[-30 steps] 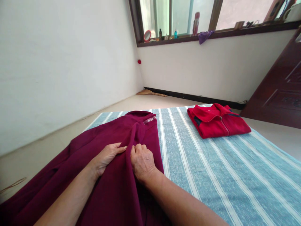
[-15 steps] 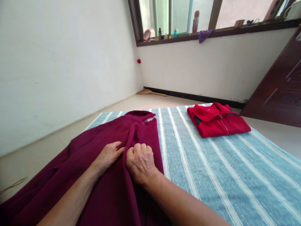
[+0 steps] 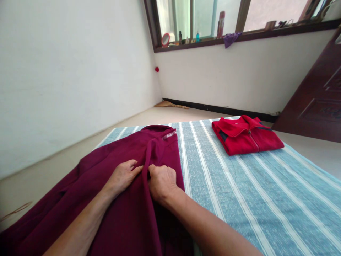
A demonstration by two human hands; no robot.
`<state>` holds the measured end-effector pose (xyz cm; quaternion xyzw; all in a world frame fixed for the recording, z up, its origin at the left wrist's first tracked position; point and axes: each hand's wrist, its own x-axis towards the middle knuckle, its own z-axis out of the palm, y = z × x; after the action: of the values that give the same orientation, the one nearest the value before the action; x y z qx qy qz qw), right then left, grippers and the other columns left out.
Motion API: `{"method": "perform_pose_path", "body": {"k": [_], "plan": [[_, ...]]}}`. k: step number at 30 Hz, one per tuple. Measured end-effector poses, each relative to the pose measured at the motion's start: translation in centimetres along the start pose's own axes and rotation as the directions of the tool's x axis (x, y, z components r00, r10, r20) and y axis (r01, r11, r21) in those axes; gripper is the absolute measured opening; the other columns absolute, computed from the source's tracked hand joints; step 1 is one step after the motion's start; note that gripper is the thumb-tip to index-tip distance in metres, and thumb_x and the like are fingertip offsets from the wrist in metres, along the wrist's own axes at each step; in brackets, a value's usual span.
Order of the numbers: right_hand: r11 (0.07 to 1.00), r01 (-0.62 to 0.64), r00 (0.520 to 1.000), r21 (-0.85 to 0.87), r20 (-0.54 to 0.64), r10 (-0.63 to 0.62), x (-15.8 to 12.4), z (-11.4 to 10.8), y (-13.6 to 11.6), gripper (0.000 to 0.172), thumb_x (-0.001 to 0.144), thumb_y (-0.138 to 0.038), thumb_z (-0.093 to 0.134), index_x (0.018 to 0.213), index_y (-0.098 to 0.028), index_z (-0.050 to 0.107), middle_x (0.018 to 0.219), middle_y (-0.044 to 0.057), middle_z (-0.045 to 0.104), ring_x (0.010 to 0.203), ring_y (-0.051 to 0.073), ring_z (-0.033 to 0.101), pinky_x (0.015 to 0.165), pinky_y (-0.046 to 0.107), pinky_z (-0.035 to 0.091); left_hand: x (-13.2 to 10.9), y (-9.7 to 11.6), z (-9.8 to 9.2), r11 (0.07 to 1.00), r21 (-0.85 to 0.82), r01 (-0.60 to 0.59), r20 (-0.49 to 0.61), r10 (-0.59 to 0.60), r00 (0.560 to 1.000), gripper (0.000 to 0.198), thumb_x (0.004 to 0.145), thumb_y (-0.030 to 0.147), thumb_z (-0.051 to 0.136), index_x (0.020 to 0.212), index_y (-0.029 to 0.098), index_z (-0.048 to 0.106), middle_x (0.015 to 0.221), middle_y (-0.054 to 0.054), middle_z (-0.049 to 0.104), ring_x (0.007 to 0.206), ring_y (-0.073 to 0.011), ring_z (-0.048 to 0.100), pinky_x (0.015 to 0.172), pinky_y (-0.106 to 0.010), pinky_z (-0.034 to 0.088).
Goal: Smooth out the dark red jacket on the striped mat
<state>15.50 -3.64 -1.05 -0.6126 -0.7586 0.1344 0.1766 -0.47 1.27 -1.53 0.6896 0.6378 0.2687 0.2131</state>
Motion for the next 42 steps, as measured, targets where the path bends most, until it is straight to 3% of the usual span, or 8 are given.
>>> {"method": "perform_pose_path", "body": {"k": [3,6,11,17,21,28,34,42], "plan": [[0.999,-0.011,1.0,0.053,-0.002,0.011,0.1,0.1,0.1,0.02,0.086,-0.032,0.048,0.089,-0.025,0.066,0.082,0.005,0.072,0.074,0.021,0.066,0.057,0.027,0.037,-0.8,0.7,-0.6,0.996,0.062,0.067,-0.157,-0.057,0.986,0.011,0.067,0.027,0.067,0.071,0.022,0.058,0.067,-0.001,0.059,0.066,-0.0207,0.054,0.061,-0.026,0.032],[0.997,0.0,1.0,0.076,-0.014,0.001,0.1,0.2,0.1,0.021,0.086,-0.031,0.047,0.088,-0.025,0.067,0.08,0.005,0.072,0.073,0.021,0.066,0.056,0.027,0.034,-2.2,2.8,-1.2,0.999,0.044,-0.01,-0.297,0.023,0.955,0.017,0.065,0.027,0.071,0.078,0.024,0.06,0.071,-0.001,0.058,0.071,-0.0217,0.054,0.063,-0.026,0.029],[0.989,-0.038,0.999,0.146,0.001,0.038,-0.1,0.0,0.2,0.025,0.087,-0.024,0.043,0.084,-0.021,0.068,0.078,0.006,0.072,0.07,0.02,0.065,0.054,0.027,0.03,-4.1,6.5,-1.0,0.982,-0.187,-0.013,-0.087,-0.003,0.996,0.034,0.056,0.033,0.081,0.084,0.025,0.064,0.052,0.004,0.048,0.057,-0.0198,0.05,0.058,-0.025,0.025],[0.895,0.01,0.992,0.447,0.109,-0.066,0.9,0.0,1.8,0.011,0.076,-0.022,0.055,0.075,-0.017,0.065,0.073,0.002,0.068,0.068,0.015,0.06,0.053,0.021,0.032,-4.1,6.7,-1.1,1.0,-0.024,-0.009,0.144,0.012,0.989,0.063,0.065,0.047,0.07,0.12,0.018,0.058,0.053,0.005,0.051,0.054,-0.019,0.053,0.057,-0.026,0.032],[0.729,-0.059,0.969,0.682,0.216,-0.124,1.6,0.5,2.6,0.012,0.069,-0.014,0.058,0.077,-0.014,0.066,0.068,-0.001,0.065,0.058,0.011,0.056,0.05,0.019,0.036,-4.3,7.1,-2.1,0.997,0.009,-0.071,0.309,0.065,0.949,0.071,0.076,0.048,0.056,0.137,0.015,0.041,0.056,0.006,0.051,0.057,-0.0173,0.053,0.06,-0.027,0.037],[0.43,-0.3,0.903,0.851,0.399,-0.16,1.6,0.6,2.9,0.039,0.064,-0.002,0.052,0.099,-0.016,0.065,0.046,-0.009,0.049,0.036,0.007,0.049,0.036,0.015,0.033,-4.6,7.4,-2.2,0.986,0.099,-0.131,0.379,0.084,0.922,0.046,0.076,0.053,0.055,0.107,0.02,0.058,0.062,0.004,0.055,0.057,-0.0155,0.052,0.055,-0.026,0.035],[0.434,-0.302,0.888,0.849,0.417,-0.196,1.9,0.4,3.2,0.035,0.067,-0.004,0.057,0.098,-0.016,0.067,0.055,-0.006,0.058,0.038,0.007,0.053,0.035,0.014,0.036,-3.9,6.3,-2.4,0.982,0.108,-0.156,0.31,0.116,0.944,0.036,0.073,0.054,0.055,0.065,0.019,0.05,0.059,0.004,0.05,0.056,-0.0125,0.045,0.054,-0.025,0.031],[0.412,-0.339,0.872,0.846,0.447,-0.199,1.9,0.1,3.3,0.039,0.069,-0.008,0.064,0.108,-0.014,0.065,0.054,-0.004,0.061,0.037,0.008,0.053,0.036,0.016,0.04,-2.9,4.5,-4.4,0.994,-0.112,0.007,0.341,0.032,0.939,0.017,0.061,0.031,0.06,0.07,0.017,0.056,0.053,0.007,0.042,0.05,-0.0091,0.035,0.049,-0.022,0.026]]}}
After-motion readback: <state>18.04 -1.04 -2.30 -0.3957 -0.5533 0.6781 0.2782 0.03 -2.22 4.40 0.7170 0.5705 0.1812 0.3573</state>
